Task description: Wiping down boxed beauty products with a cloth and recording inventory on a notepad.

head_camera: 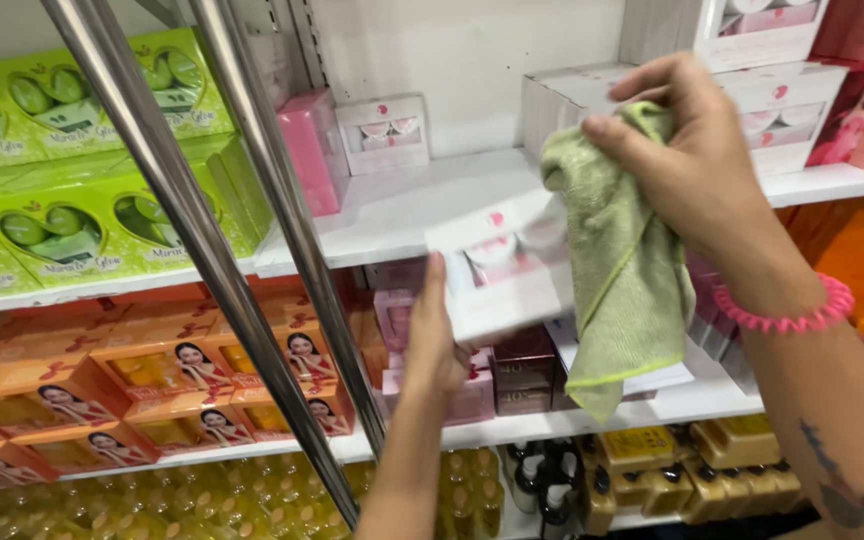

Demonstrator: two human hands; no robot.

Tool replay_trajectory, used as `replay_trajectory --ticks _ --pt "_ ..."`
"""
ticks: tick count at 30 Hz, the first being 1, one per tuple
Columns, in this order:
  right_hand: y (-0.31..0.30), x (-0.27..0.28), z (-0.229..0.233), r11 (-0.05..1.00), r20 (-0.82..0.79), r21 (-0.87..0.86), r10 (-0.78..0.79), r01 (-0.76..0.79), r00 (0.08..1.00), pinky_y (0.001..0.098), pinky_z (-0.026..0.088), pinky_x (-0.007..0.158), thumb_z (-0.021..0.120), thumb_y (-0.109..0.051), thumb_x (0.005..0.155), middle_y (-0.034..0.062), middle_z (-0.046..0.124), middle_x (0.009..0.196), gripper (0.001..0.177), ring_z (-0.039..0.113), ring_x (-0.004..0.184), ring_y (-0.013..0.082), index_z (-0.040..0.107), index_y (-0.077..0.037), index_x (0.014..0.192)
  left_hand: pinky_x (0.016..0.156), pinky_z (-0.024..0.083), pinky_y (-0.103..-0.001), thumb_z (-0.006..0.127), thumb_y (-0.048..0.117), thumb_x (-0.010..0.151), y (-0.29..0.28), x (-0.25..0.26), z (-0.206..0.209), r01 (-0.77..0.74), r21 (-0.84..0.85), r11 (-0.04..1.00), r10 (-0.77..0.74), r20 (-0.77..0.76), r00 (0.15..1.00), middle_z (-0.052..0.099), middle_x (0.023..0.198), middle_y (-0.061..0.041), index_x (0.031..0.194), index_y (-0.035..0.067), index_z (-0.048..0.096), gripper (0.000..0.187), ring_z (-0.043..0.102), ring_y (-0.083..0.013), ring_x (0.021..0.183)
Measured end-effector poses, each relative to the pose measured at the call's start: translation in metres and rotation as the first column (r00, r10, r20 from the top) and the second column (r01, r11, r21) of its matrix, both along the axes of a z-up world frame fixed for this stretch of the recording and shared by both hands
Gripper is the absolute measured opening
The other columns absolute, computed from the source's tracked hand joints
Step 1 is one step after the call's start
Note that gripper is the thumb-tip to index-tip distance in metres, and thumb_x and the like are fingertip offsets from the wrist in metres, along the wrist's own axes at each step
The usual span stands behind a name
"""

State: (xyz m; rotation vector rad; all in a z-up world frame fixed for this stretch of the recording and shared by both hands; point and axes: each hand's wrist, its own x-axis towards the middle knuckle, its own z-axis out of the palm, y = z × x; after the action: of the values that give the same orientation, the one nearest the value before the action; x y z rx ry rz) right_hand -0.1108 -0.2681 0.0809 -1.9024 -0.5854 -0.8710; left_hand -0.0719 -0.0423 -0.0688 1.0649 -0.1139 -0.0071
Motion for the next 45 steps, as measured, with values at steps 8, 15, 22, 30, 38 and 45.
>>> replay_trajectory --ticks 8,15,22,30,38,45 --pt "-0.007 -0.081 -0.119 0.94 0.353 -0.149 -0.238 0.306 0.905 0.0318 0.051 0.083 0.084 -0.014 0.094 0.0106 0.059 0.107 0.035 0.059 0.098 0.0218 0.057 -0.002 0.111 0.085 0.063 -0.04 0.045 0.052 0.102 -0.101 -0.094 -0.081 0.389 -0.374 0.842 -0.427 -0.021 0.904 0.071 0.121 -0.012 0.141 0.006 0.054 0.06 0.072 -0.024 0.103" --pt "-0.034 -0.144 -0.249 0.65 -0.004 -0.593 -0.592 0.475 0.806 0.0752 0.036 0.089 0.071 -0.051 0.076 0.0161 0.037 0.16 0.073 0.025 0.143 0.0563 0.06 -0.015 0.138 0.093 0.061 -0.036 0.05 0.042 0.1 -0.179 -0.091 -0.215 0.384 -0.376 0.843 -0.453 -0.113 0.884 0.068 0.131 -0.011 0.143 0.009 0.054 0.054 0.071 -0.0217 0.112" --pt "-0.138 -0.156 -0.352 0.598 -0.223 -0.652 -0.739 0.466 0.635 0.0721 0.03 0.096 0.063 -0.051 0.081 0.0091 0.022 0.169 0.071 0.013 0.15 0.0538 0.054 -0.029 0.147 0.087 0.062 -0.032 0.054 0.048 0.099 -0.236 -0.116 -0.224 0.338 -0.139 0.931 -0.366 -0.33 0.87 0.073 0.122 -0.009 0.136 0.008 0.061 0.054 0.072 -0.0178 0.106" --pt "-0.167 -0.104 -0.353 0.523 -0.245 -0.64 -0.833 0.562 0.496 0.0582 0.037 0.11 0.058 -0.034 0.093 0.0113 0.042 0.157 0.056 0.038 0.143 0.038 0.05 -0.019 0.147 0.085 0.065 -0.038 0.041 0.056 0.101 -0.289 -0.117 -0.265 0.442 -0.149 0.885 -0.458 -0.453 0.765 0.061 0.13 -0.015 0.145 0.017 0.04 0.059 0.073 -0.0255 0.109" --pt "-0.142 -0.152 -0.391 0.573 -0.163 -0.676 -0.729 0.463 0.664 0.0667 0.037 0.1 0.061 -0.033 0.087 0.0041 0.034 0.163 0.062 0.025 0.146 0.0438 0.049 -0.027 0.148 0.095 0.06 -0.042 0.04 0.047 0.101 -0.283 -0.091 -0.303 0.433 -0.189 0.881 -0.471 -0.404 0.784 0.06 0.14 -0.018 0.154 0.01 0.038 0.064 0.065 -0.0299 0.127" --pt "-0.181 -0.137 -0.397 0.562 -0.079 -0.67 -0.704 0.486 0.706 0.0734 0.027 0.11 0.058 -0.047 0.091 0.0106 0.026 0.161 0.06 0.016 0.145 0.0535 0.048 -0.027 0.147 0.104 0.051 -0.055 0.034 0.059 0.097 -0.273 -0.11 -0.195 0.387 -0.073 0.919 -0.368 -0.511 0.777 0.06 0.14 -0.018 0.157 0.018 0.027 0.074 0.06 -0.0316 0.13"
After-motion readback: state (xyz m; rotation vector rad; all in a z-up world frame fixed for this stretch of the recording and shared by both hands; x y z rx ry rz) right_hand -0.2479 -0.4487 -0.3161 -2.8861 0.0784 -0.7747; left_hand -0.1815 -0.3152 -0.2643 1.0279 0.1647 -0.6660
